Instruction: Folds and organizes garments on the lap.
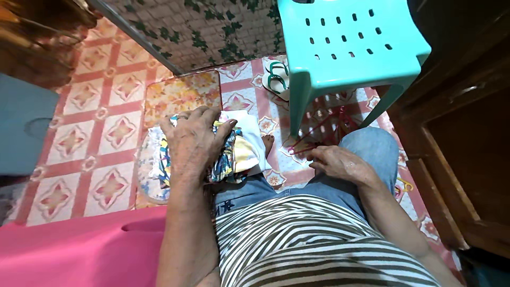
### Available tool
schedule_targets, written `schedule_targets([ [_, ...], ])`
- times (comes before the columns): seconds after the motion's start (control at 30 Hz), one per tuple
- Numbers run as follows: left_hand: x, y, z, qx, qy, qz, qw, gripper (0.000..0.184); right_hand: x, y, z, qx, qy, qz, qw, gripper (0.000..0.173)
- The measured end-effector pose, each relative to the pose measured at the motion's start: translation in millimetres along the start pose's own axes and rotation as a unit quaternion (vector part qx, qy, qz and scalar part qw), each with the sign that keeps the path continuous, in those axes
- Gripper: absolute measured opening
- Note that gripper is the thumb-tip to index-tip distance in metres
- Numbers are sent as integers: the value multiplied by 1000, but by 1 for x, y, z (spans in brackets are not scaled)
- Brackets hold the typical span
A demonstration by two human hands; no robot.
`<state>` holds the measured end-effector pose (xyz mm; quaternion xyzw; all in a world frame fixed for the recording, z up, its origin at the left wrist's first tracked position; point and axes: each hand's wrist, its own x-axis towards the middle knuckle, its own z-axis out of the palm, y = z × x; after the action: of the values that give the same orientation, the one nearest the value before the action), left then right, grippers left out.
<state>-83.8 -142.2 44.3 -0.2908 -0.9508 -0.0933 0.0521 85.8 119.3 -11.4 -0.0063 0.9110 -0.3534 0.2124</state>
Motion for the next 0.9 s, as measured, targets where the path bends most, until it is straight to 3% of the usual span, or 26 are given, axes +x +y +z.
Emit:
schedule_targets([
  [0.9, -1, -2, 2, 6, 8, 11, 1000, 54, -1, 3, 2, 1, 9, -13, 1000, 32],
])
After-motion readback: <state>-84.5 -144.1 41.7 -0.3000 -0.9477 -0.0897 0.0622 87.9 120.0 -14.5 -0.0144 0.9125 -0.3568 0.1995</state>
